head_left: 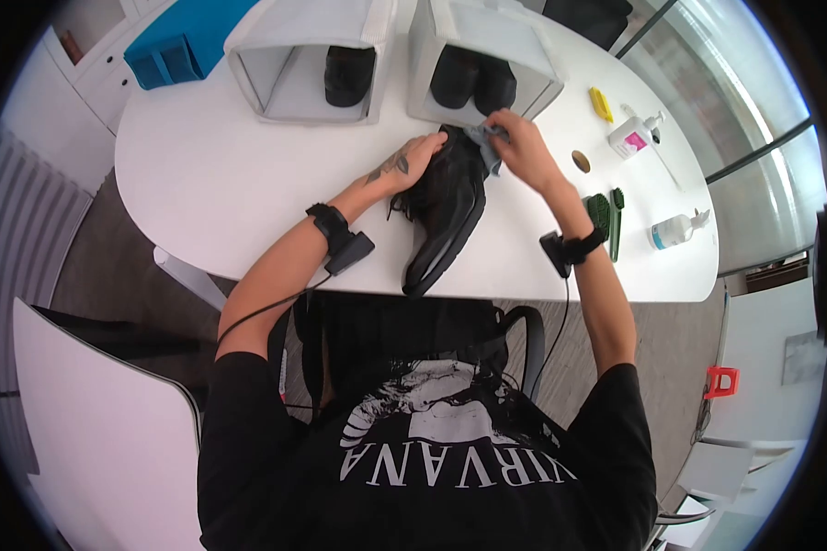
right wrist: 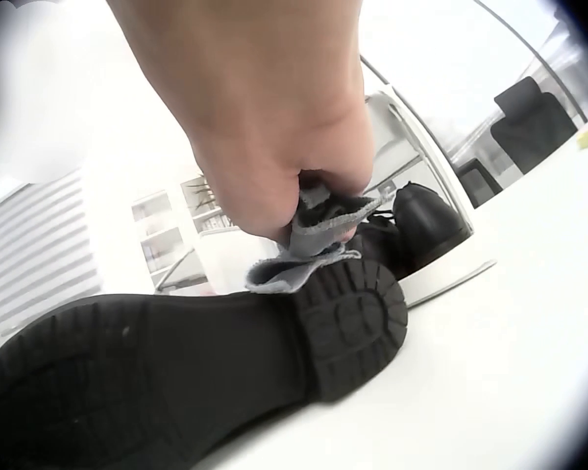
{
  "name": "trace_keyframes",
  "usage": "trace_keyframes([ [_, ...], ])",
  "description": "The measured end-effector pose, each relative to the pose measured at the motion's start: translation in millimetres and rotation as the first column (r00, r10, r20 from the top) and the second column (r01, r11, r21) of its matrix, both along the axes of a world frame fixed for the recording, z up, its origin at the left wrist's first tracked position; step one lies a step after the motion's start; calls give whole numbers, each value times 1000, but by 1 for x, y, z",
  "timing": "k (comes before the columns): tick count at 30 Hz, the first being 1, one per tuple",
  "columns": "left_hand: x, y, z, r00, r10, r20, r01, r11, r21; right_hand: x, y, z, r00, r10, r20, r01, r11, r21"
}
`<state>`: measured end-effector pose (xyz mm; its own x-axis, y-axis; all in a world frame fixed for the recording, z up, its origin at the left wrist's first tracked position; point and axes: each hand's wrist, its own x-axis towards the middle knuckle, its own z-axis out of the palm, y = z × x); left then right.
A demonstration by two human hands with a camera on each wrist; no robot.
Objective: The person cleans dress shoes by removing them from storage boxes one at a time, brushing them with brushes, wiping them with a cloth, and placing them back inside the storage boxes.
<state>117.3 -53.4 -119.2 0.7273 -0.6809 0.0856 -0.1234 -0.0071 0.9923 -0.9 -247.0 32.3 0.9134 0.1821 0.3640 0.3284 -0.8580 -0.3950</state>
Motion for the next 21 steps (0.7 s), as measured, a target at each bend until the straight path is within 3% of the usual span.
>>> trace_keyframes([
  [2,-5,6,22,1000,-18,-21,19,999,42,-16,11,-1,999,1,37,-1,1000,0],
  [4,-17,12,39,999,-19,-27,22,993,117,-48,37,12,999,43,-33,-42,999,22],
  [5,-12,9,24,998,28,63,-34,995,94,-65,49,17,998,68,-8,-68,998,9],
  [7,-5,3,8,1000,3,10,-3,999,39,-83,55,21,995,99,-12,-99,995,0],
  [9,-2,-2,5,999,-13,-45,12,999,-40,-78,48,15,995,102,-15,-102,995,-6],
  [12,-8,0,13,998,58,13,-58,998,9,-48,21,8,995,98,17,-97,994,-57],
  [14,-5,1,16,1000,26,2,-26,999,23,-23,1,0,1000,-6,15,7,995,-104],
  [16,-19,8,27,973,95,210,-112,991,70,-9,-5,-4,998,-32,55,40,987,-158],
  [17,-21,14,29,917,48,395,-87,993,83,-8,-5,-5,996,-20,88,37,979,-201],
  [18,-17,14,34,915,49,402,-87,993,79,-7,-6,-6,993,-6,118,35,969,-245],
  [20,-17,18,60,990,-116,75,74,905,420,-23,10,6,995,24,97,-1,972,-234],
  [21,-19,19,62,992,-110,65,73,907,415,-36,19,12,999,43,33,-37,985,-170],
])
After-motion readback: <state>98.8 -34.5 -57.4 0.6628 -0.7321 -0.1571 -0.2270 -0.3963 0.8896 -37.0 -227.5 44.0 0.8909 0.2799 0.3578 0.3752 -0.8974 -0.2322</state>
